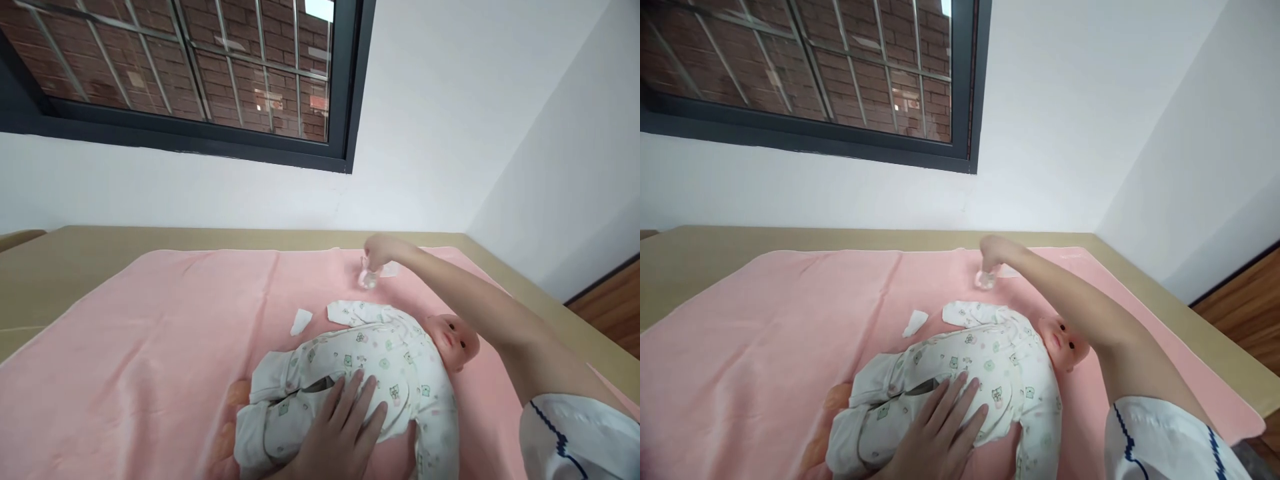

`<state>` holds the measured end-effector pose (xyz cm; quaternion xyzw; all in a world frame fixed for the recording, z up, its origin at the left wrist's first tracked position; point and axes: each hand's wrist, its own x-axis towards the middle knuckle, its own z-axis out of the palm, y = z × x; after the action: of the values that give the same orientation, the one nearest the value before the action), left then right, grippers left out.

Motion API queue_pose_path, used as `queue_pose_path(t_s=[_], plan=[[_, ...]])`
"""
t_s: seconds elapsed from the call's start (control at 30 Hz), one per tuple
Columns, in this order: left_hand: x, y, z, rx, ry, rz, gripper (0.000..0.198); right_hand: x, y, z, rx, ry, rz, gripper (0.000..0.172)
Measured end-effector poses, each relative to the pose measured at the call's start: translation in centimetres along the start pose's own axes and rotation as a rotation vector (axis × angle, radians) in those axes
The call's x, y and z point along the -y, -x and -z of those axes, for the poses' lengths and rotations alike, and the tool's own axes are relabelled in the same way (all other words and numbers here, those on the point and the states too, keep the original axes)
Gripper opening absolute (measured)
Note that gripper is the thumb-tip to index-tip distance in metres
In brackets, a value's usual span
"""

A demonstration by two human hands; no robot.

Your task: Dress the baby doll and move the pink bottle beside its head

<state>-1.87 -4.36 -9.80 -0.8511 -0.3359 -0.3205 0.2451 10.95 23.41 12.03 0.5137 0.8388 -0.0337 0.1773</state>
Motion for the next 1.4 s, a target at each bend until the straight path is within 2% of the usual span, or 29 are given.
queue_pose_path(t_s=[0.1, 0.2, 0.4, 0.57, 0.67, 0.77, 0.83, 0.9, 0.97, 1.03, 1.13, 1.27, 1.4], plan=[[0.0, -0.1, 0.0, -0.009, 0.008, 0.016, 0.032, -4.6, 0.8, -2.4, 0.075, -0.048, -0.171, 0.031], [-0.1, -0.2, 0.0, -0.009, 0.019, 0.027, 0.032, -7.1, 1.8, -4.5, 0.123, -0.089, -0.253, 0.031], [-0.1, 0.0, 0.3, 0.045, 0.018, 0.015, 0.035, -7.8, 2.9, -6.2, 0.173, -0.129, -0.284, 0.031], [-0.1, 0.3, 0.3, 0.070, 0.035, 0.010, 0.036, -7.8, 2.6, -6.7, 0.175, -0.136, -0.268, 0.034], [0.0, 0.4, 0.3, 0.085, 0.042, 0.001, 0.038, -8.1, 2.7, -6.3, 0.179, -0.181, -0.279, 0.042], [0.1, 0.4, 0.5, 0.093, 0.055, 0.007, 0.037, -8.8, 3.7, -5.0, 0.131, -0.242, -0.293, 0.056], [0.1, 0.4, 0.5, 0.093, 0.067, 0.016, 0.036, -9.5, 4.8, -4.1, 0.073, -0.330, -0.314, 0.059], [0.1, 0.3, 0.6, 0.095, 0.083, 0.020, 0.036, -10.6, 5.9, -3.6, -0.016, -0.428, -0.371, 0.059], [0.0, 0.3, 0.5, 0.097, 0.099, 0.021, 0.036, -12.0, 6.7, -4.1, -0.146, -0.430, -0.456, 0.058], [0.0, 0.3, 0.5, 0.098, 0.110, 0.024, 0.035, -13.6, 7.0, -5.9, -0.229, -0.332, -0.520, 0.056], [0.0, 0.3, 0.5, 0.089, 0.113, 0.028, 0.034, -15.5, 6.8, -10.1, -0.140, -0.295, -0.520, 0.048], [0.4, 0.0, 0.6, 0.074, 0.118, 0.018, 0.033, -16.2, 6.3, -16.2, -0.001, -0.382, -0.400, 0.041], [1.0, -0.7, 1.4, 0.037, 0.182, 0.026, 0.037, -15.8, 6.0, -20.3, -0.053, -0.419, -0.268, 0.038]])
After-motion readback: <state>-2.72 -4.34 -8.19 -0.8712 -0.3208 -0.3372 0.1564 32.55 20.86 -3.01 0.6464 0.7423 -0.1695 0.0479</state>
